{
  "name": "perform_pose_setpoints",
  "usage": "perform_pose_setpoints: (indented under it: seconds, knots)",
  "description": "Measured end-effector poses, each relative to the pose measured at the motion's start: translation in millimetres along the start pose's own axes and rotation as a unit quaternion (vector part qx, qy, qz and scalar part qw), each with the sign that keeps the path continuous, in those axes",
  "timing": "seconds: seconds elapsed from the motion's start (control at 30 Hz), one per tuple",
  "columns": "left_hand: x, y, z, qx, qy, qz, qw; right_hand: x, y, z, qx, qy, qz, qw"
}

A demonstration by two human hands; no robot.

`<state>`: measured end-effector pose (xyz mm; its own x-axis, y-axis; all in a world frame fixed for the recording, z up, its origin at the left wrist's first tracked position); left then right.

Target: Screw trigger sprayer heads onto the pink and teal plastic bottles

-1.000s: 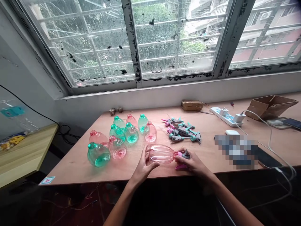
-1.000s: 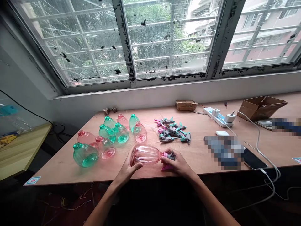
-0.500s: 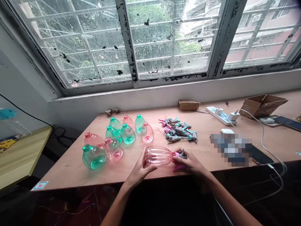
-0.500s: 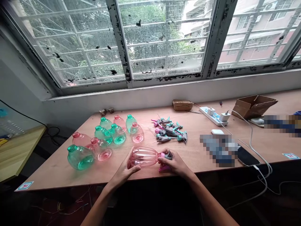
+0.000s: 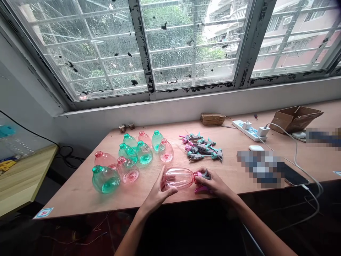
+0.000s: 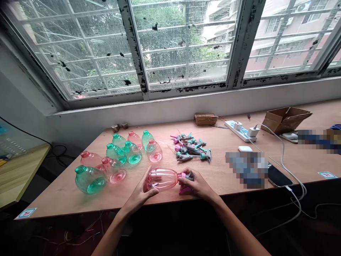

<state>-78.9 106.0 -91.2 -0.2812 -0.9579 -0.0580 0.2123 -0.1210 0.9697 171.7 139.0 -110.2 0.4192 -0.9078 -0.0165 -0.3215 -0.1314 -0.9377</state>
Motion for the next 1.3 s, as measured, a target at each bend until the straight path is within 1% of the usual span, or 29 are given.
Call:
perform_pose_setpoints:
  seconds: [0.27,0.53,0.77,1.0,1.2,1.3]
  knots:
    - [2.1,4.4,0.4,0.009,-0.011,-0.016,1.0,3.2,2.0,-2.3,-0.03,-0.013,-0.018,0.999]
    - [1.6,-1.4,1.5,-0.01,-0.004,-0.016,1.0,2.8,-2.3,-2.2,0.013,-0.034,0.003,0.999]
    - [1.2,2.9,1.7,-0.05,0.013,-0.054,0.997,1.7,-2.7,-4.3,0.013,-0.045,0.008,0.999]
    - [1.4,-3.9,1.8,-0.038,-0.001,-0.031,0.999,2.3,-5.3,-5.3,0.017,-0.044,0.009,0.999]
    - [1.9,-0.3,2.4,-0.045,0.009,-0.043,0.998,2.4,-6.0,-6.9,0.018,-0.039,0.006,0.999]
    - [1.5,-1.6,1.9,-0.033,0.008,-0.033,0.999,1.6,-5.4,-6.4,0.022,-0.037,0.008,0.999]
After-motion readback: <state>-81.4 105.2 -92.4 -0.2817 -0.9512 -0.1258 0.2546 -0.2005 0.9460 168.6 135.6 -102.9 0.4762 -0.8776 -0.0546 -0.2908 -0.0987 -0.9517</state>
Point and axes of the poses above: each hand's wrist, its own x-axis away from the middle knuckle, its own z-axis out of the back of the hand, y = z × x, the point moved 2 cm from there along -x, towards the middle knuckle, and after that the axes turned 11 degrees about -x, right-handed, at the moved point
